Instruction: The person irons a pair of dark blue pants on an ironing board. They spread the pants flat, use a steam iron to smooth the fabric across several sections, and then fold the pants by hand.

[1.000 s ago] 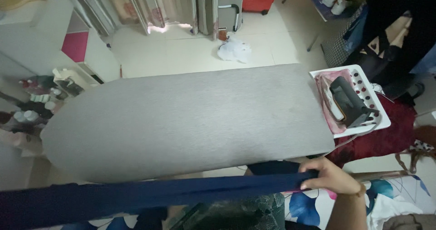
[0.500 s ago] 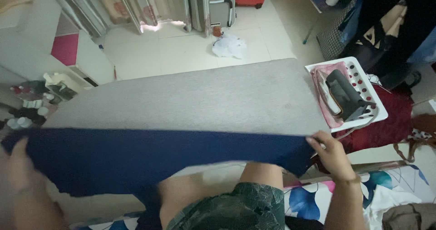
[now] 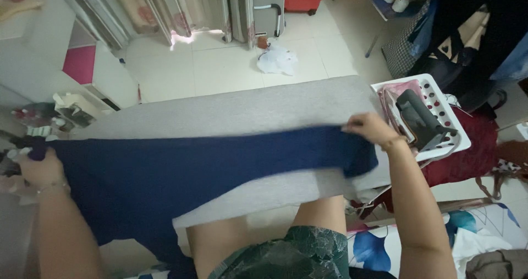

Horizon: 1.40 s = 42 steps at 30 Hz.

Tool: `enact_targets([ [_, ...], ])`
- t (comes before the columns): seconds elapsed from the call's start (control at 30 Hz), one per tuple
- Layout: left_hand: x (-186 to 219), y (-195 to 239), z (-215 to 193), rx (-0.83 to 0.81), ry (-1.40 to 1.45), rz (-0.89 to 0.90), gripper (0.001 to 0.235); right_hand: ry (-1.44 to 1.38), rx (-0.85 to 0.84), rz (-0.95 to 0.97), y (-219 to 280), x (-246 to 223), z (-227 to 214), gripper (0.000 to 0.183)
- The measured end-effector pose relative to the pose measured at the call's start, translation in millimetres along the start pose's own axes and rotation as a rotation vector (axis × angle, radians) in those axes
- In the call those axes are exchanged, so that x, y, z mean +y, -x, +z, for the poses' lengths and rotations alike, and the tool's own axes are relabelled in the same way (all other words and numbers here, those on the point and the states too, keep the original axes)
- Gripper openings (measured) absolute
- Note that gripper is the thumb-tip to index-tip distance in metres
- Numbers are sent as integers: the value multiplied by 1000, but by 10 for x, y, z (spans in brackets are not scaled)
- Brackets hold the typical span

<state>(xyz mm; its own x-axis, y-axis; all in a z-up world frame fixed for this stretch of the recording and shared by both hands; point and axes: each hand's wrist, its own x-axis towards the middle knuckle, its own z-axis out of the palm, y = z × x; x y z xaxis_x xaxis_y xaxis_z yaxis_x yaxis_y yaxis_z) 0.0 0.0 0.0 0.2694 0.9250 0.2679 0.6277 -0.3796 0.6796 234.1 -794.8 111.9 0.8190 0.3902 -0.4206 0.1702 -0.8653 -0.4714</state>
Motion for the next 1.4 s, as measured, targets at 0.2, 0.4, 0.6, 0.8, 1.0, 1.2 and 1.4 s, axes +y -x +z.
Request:
enact_targets([
  [0.2, 181, 248, 157, 10, -272, -46, 53, 59, 521, -41, -804, 389, 136, 35],
  [0.4, 588, 588, -177, -68, -238, -48, 36, 207, 93, -35, -859, 488, -205, 48],
  [0.6, 121, 318, 128, -49, -307, 73, 42, 752, 169, 150, -1090, 667, -415, 31],
  [0.8, -108, 167, 346, 116, -535, 130, 36, 944, 821, 103, -974, 610, -82, 33],
  [1.0, -243, 219, 266, 134, -508, 249, 50, -72, 762, 330, -290, 508, 579, 43],
  [1.2, -176, 327, 47, -66, -362, 60, 53, -366, 1011, 212, -339, 1028, 888, 42],
  [1.4, -501, 217, 112, 41, -492, 418, 30, -433, 837, 383, -397, 934, 721, 50],
])
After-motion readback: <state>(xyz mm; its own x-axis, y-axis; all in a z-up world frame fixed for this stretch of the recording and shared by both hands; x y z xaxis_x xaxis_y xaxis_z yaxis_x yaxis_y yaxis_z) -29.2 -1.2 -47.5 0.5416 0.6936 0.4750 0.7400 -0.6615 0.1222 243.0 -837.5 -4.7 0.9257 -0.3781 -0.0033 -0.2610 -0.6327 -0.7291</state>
